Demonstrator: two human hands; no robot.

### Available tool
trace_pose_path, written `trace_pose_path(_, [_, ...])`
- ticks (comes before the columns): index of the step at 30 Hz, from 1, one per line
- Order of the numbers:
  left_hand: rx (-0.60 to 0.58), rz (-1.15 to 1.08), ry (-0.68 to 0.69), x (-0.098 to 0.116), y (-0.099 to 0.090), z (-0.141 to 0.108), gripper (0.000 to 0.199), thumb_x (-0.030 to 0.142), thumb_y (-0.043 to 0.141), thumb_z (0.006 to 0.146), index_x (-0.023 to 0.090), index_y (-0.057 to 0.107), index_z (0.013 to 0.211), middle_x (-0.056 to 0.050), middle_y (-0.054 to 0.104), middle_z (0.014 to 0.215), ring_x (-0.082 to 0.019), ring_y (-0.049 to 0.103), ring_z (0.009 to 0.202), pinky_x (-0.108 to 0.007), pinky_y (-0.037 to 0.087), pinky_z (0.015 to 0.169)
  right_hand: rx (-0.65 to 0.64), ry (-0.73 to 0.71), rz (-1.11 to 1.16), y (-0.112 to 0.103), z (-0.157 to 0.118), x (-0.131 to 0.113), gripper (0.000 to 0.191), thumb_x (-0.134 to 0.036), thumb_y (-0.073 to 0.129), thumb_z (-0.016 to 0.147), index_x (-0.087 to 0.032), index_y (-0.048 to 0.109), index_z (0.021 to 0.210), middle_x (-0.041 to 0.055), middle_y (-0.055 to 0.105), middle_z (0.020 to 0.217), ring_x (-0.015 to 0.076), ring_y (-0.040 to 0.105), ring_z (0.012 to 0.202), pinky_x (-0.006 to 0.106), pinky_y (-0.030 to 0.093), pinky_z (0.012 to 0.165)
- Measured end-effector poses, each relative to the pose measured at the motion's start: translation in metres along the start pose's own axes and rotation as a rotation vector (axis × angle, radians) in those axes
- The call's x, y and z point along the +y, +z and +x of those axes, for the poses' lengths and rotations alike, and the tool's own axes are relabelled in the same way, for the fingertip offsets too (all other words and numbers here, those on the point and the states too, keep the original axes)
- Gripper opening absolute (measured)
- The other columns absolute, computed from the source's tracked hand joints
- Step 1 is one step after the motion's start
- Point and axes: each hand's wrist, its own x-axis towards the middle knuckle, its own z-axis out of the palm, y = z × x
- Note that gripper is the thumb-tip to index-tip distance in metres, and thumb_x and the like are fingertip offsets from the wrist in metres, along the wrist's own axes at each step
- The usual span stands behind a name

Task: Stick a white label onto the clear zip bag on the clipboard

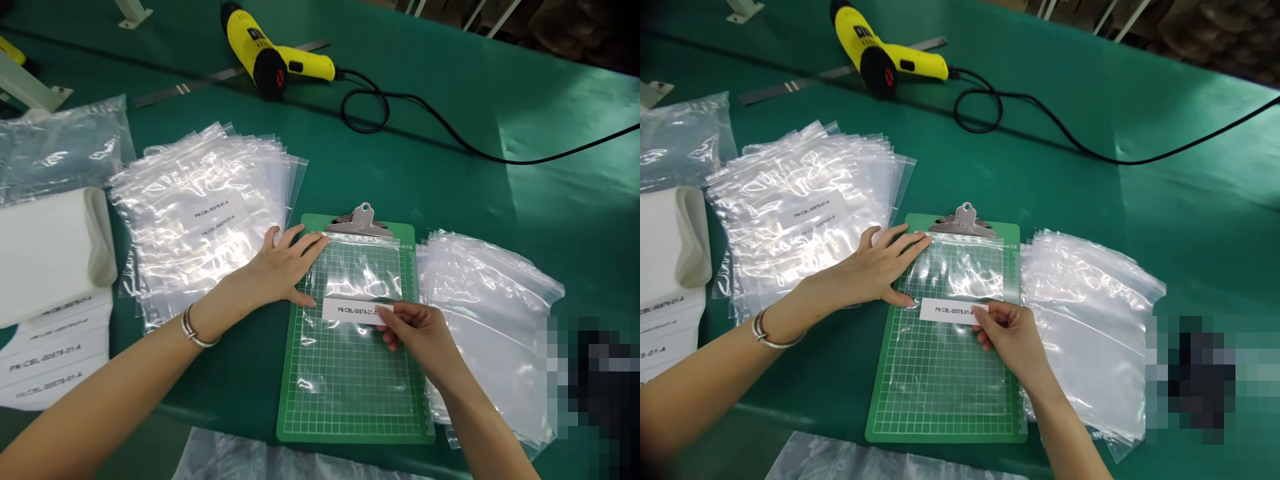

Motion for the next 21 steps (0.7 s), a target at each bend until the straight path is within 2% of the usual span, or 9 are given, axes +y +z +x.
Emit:
trace_pose_path(8, [0.057, -0.022, 0.036, -0.0024, 0.0046, 0.0001, 0.103, 0.065, 0.057, 0.066, 0.02, 0.007, 0.144, -0.011, 0.018, 0.15, -0.038, 0.01, 0.136, -0.063, 0.01, 0.109, 0.031, 0.0, 0.012, 0.001, 0.0014, 0.0013, 0.033, -0.045, 0.074, 0.066, -0.013, 0.071, 0.071, 0.0049, 0.063, 0.057, 0.0096, 0.053, 0.043, 0.018, 0.045, 0.039])
trace_pose_path(21, [0.016, -0.025, 0.024, -0.0001, -0.0002, -0.0006, 0.103, 0.062, 0.059, 0.067, 0.019, 0.007, 0.144, -0.012, 0.018, 0.15, -0.038, 0.009, 0.136, -0.061, 0.01, 0.109, 0.073, -0.027, -0.035, 0.0043, -0.001, 0.0019, 0.034, -0.047, 0.073, 0.067, -0.013, 0.072, 0.07, 0.0043, 0.061, 0.053, 0.0104, 0.054, 0.043, 0.019, 0.046, 0.039])
